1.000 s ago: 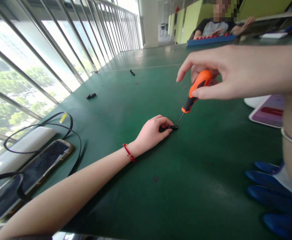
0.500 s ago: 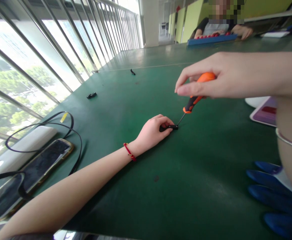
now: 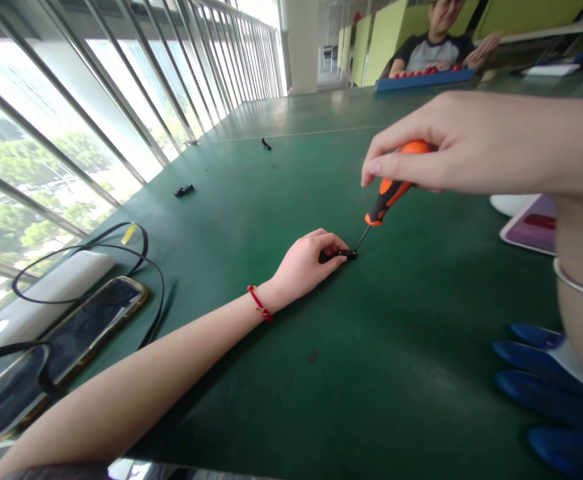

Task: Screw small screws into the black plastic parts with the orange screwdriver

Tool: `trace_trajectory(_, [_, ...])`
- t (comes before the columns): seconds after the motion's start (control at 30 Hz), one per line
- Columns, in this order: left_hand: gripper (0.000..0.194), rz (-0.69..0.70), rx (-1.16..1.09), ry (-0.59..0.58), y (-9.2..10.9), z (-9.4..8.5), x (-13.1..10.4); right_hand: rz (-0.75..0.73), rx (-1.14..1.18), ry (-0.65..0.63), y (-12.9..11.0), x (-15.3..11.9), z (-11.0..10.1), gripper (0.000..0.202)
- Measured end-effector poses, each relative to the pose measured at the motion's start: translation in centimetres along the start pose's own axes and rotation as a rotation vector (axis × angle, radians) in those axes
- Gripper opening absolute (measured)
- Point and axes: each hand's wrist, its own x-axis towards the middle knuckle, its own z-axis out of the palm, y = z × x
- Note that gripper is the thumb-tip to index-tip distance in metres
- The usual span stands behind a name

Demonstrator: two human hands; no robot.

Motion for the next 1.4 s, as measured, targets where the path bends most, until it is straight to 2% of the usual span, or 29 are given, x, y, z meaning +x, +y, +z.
trace_trajectory(0.03, [0.016,-0.001,-0.001,0.002,0.0,0.0,0.0,-0.033,-0.098,-0.158,-0.2,0.1,0.0,0.009])
trace_trajectory(0.1, [0.016,-0.001,0.002,0.010,0.0,0.0,0.0,-0.085,-0.179,-0.203,-0.4,0.2,0.1,0.017])
trace_trajectory(0.17, [0.015,0.003,0.013,0.018,0.0,0.0,0.0,-0.105,-0.182,-0.182,-0.4,0.1,0.1,0.017])
trace_trajectory(0.27, [0.015,0.005,0.034,0.026,-0.1,0.0,0.0,-0.070,-0.168,-0.202,-0.1,-0.1,-0.1,0.039])
trace_trajectory(0.3, [0.015,0.001,0.041,0.031,-0.1,0.0,0.0,-0.061,-0.176,-0.195,-0.1,-0.1,-0.1,0.035])
trace_trajectory(0.37, [0.015,-0.007,0.056,0.043,0.0,0.0,0.1,-0.053,-0.202,-0.166,-0.2,-0.1,-0.1,0.013])
trace_trajectory(0.4, [0.015,-0.009,0.066,0.051,0.0,0.0,0.1,-0.048,-0.214,-0.154,-0.3,-0.1,-0.1,0.012])
trace_trajectory(0.6, [0.013,-0.013,0.111,0.086,-0.1,0.0,0.2,-0.039,-0.168,-0.163,-0.3,0.0,0.5,0.035])
trace_trajectory(0.63, [0.013,-0.014,0.111,0.085,-0.1,0.0,0.3,-0.039,-0.173,-0.157,-0.2,0.0,0.5,0.033])
trace_trajectory(0.73, [0.014,-0.016,0.104,0.072,-0.1,0.0,0.3,-0.048,-0.195,-0.139,0.0,-0.1,0.4,0.011])
trace_trajectory(0.83, [0.014,-0.013,0.102,0.067,-0.2,0.0,0.2,-0.028,-0.150,-0.144,-0.5,-0.2,0.6,0.018])
trace_trajectory(0.93, [0.014,-0.011,0.104,0.068,-0.2,0.0,0.2,0.075,-0.084,-0.086,-1.6,0.0,1.4,0.047])
trace_trajectory(0.97, [0.014,-0.009,0.109,0.070,-0.3,0.0,0.2,0.098,-0.073,-0.053,-1.9,0.2,1.7,0.048])
trace_trajectory(1.1, [0.013,0.008,0.136,0.079,-0.4,0.1,0.2,0.071,-0.046,0.025,-2.4,0.5,2.6,0.013])
trace_trajectory(1.13, [0.014,0.015,0.143,0.078,-0.4,0.1,0.2,0.079,-0.018,0.047,-2.3,0.2,2.7,0.011])
trace_trajectory(1.23, [0.015,0.024,0.158,0.069,-0.4,0.0,0.2,0.134,0.133,0.079,-1.5,-1.5,2.9,0.010])
trace_trajectory(1.27, [0.015,0.019,0.154,0.064,-0.4,0.0,0.2,0.141,0.160,0.131,-1.3,-2.3,3.0,0.012])
trace_trajectory(1.33, [0.014,-0.003,0.129,0.060,-0.3,0.0,0.3,0.158,0.160,0.211,-1.1,-3.9,3.2,0.025])
trace_trajectory(1.4, [0.014,-0.019,0.097,0.060,-0.2,-0.1,0.3,0.172,0.171,0.229,-1.3,-5.5,3.5,0.032])
